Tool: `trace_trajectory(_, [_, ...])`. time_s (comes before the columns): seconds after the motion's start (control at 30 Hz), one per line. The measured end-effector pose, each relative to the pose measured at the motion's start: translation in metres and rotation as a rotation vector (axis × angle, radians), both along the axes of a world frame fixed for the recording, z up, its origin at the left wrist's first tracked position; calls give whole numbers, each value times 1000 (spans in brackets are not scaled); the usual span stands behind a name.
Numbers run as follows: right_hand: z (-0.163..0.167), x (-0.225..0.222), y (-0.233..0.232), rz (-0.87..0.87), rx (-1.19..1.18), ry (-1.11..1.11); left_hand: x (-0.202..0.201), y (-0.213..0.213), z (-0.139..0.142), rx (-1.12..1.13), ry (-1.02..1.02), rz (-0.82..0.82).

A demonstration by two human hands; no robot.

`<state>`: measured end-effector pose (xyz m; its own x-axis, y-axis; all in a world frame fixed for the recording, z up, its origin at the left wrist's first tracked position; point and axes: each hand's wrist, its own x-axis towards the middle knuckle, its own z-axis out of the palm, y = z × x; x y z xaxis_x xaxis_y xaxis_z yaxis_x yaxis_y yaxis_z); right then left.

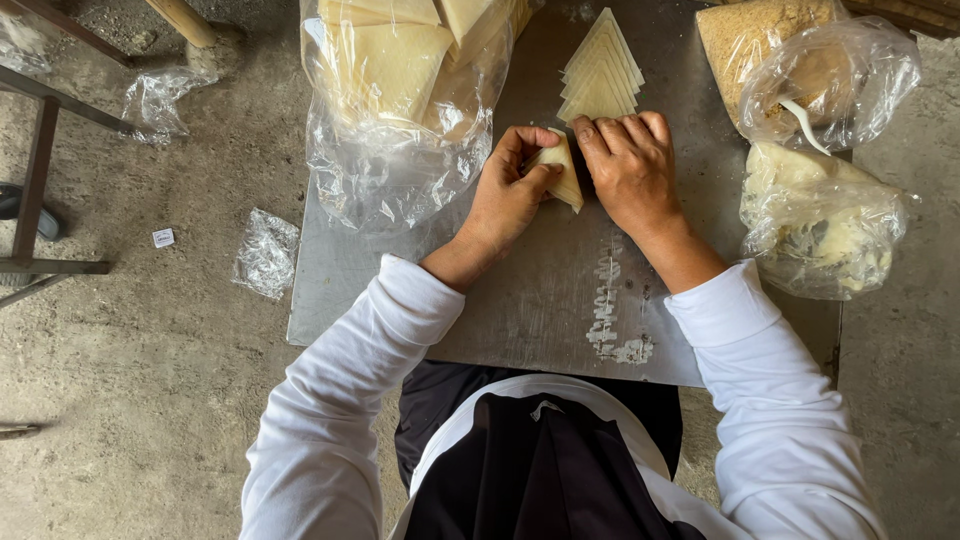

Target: The person opens a plastic bag containing triangular dough sheets, separates them, and stacks them on a metal table. They then use a plastic spoon to scoop a grainy filling from a bag and place it into the sheets, folding them into cones.

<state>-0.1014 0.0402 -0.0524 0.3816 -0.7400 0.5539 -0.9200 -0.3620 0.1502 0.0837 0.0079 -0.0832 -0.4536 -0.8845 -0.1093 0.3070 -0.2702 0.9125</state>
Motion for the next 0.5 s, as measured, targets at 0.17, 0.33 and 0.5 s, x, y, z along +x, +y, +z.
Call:
trace_trajectory(0.17, [-2,-2,-3,15,22,-26,2,-1,4,13,0,-2])
trace_trajectory(0.33, [-2,-5,-2,9,120,-313,-1,-1,5,31,-10,-17])
trace_trajectory(0.5, [12,-3,16,231,450,-941,-2,2,5,49,28,-58])
